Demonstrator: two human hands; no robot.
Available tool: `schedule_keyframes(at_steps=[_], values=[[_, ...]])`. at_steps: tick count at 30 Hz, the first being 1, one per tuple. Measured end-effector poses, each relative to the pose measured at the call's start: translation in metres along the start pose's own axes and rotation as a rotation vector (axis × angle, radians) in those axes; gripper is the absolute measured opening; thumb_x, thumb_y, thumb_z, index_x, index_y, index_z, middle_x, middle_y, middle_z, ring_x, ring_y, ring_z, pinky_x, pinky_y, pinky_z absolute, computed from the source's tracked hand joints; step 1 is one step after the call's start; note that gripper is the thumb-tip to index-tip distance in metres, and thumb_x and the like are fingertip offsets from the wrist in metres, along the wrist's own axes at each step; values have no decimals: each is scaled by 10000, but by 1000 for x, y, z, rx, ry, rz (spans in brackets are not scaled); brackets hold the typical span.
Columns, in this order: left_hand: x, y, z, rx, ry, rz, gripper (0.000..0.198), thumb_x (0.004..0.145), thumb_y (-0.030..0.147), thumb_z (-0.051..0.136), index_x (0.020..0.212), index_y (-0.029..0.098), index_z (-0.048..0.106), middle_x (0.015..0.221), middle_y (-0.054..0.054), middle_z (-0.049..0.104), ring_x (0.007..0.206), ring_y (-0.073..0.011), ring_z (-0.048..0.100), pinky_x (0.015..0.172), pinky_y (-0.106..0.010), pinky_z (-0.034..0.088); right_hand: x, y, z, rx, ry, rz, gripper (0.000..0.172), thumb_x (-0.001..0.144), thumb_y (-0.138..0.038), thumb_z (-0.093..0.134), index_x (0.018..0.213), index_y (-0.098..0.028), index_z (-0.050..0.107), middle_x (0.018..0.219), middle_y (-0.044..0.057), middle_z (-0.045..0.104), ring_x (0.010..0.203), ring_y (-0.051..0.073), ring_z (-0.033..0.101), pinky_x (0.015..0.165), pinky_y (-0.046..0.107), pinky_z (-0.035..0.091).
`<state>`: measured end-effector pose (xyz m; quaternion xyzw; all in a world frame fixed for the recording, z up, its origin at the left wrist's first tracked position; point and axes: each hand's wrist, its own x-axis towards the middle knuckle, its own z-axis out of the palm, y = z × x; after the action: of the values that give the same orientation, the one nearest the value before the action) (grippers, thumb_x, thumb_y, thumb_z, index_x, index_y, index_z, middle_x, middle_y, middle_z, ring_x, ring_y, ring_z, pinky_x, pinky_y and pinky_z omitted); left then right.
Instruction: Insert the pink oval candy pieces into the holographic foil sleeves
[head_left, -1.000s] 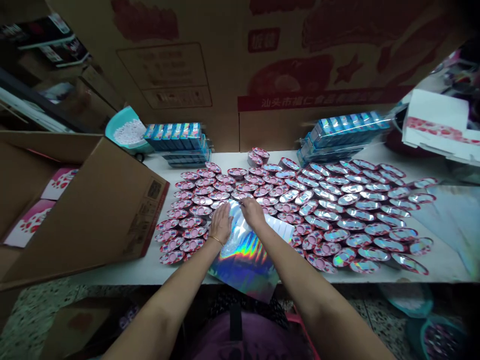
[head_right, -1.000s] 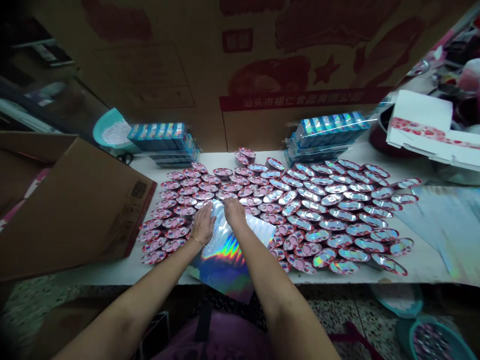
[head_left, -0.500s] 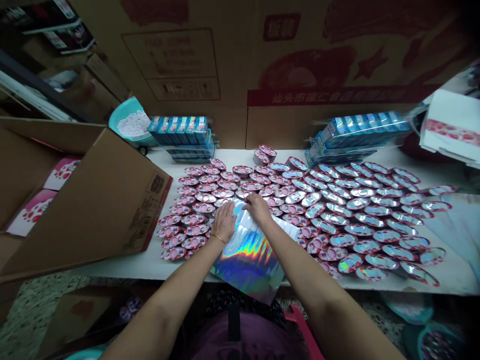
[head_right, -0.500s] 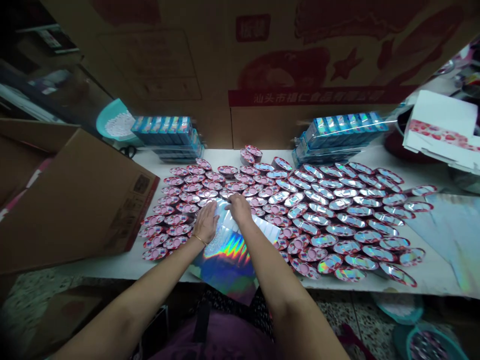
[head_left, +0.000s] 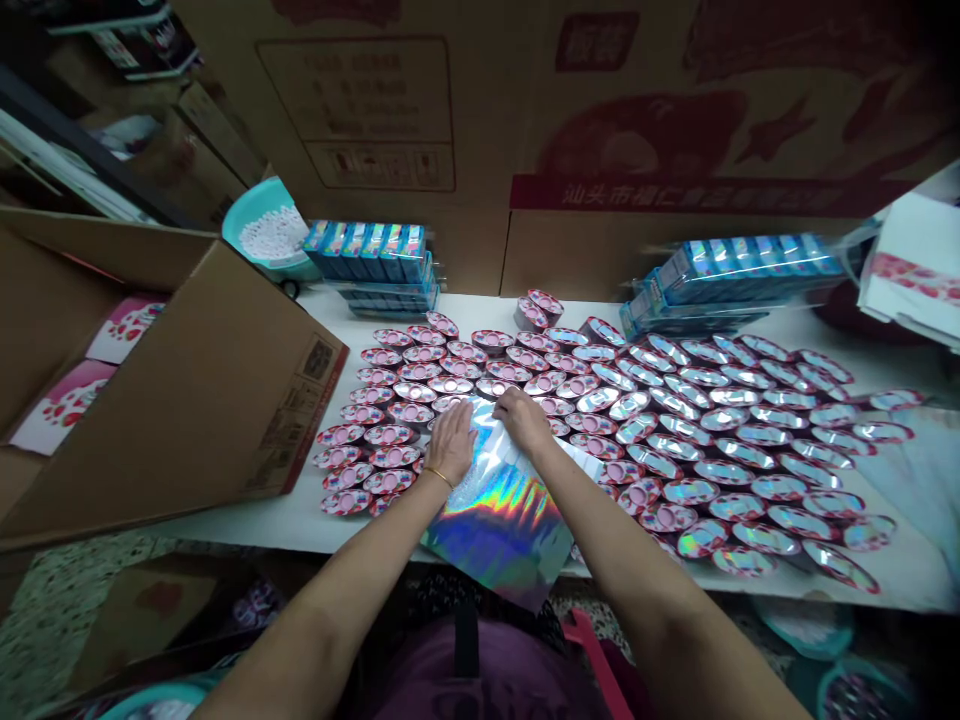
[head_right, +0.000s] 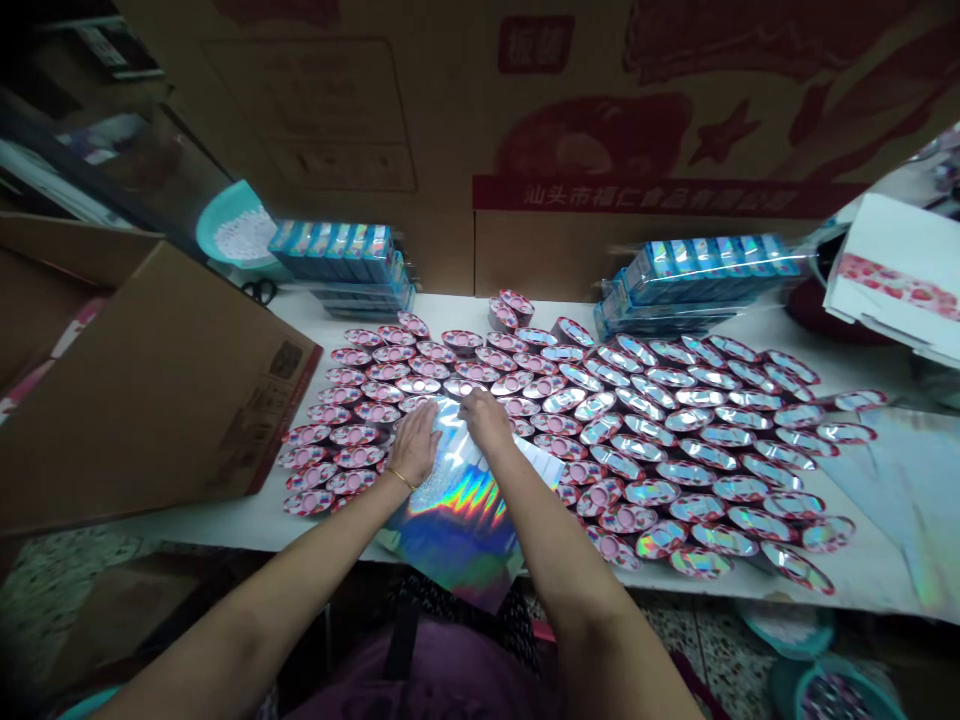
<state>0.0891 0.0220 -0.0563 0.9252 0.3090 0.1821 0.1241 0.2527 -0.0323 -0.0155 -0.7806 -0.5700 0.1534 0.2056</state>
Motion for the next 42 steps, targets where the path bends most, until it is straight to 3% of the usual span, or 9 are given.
schedule_keyframes(at_steps=[6,10,14,17,22,27,31,39,42], values=[[-1,0,0,-26,6,4,461,849,261,361,1294,144,331,1321,-122,412,1262,-220,305,1024,-415,282,-3,-19,-3,51,-1,14,83,777,-185,496,728,-168,560,872,58,545,868,170,457,781,283,340],[-2,-2,3,-65,28,14,432,838,213,367,1263,140,371,1318,-125,414,1265,-214,302,1017,-424,289,-22,-40,-23,475,78,-16,119,763,-245,499,668,-177,517,780,29,534,799,152,467,758,285,366],[0,-4,-3,-134,8,-17,356,837,207,368,1174,169,475,1304,-109,436,1240,-206,341,1008,-432,299,-55,-41,-45,1012,119,248,171,710,-342,544,670,-179,513,638,-18,490,608,104,450,582,229,386],[5,4,-21,-276,21,-82,306,845,284,364,1040,184,577,1284,-91,461,1224,-219,356,1008,-452,287,-78,-32,-56,1178,198,423,207,643,-360,603,650,-172,517,610,-26,488,578,91,458,525,202,371],[13,61,-66,-935,-111,-395,454,861,435,274,1032,168,599,1135,-91,569,1071,-206,495,857,-363,417,-110,-23,-67,1282,305,519,222,613,-358,639,648,-169,528,571,-32,499,530,75,454,491,188,356],[11,127,-85,-1425,-370,-626,464,601,336,688,1012,148,588,845,-51,627,725,-116,569,613,-209,413,-142,-17,-75,1391,318,562,263,602,-394,654,666,-169,533,581,-33,510,524,72,465,469,182,356],[7,150,-80,-1478,-360,-700,431,507,281,738,895,138,618,664,9,575,579,-58,498,560,-183,376,-164,-5,-80,1390,363,601,293,615,-426,642,672,-164,523,559,-36,513,487,71,465,461,189,363],[-1,188,-72,-1442,-424,-686,381,683,443,574,913,144,629,864,-61,612,694,-102,546,555,-199,386,-199,23,-91,1212,427,580,255,679,-431,585,668,-182,530,497,-56,506,423,75,452,442,201,362],[-2,204,-70,-1372,-403,-669,413,618,435,647,909,142,622,768,-35,610,657,-94,539,542,-190,373,-209,32,-96,1186,436,601,258,673,-435,585,672,-182,534,491,-57,505,417,75,445,436,200,358]])
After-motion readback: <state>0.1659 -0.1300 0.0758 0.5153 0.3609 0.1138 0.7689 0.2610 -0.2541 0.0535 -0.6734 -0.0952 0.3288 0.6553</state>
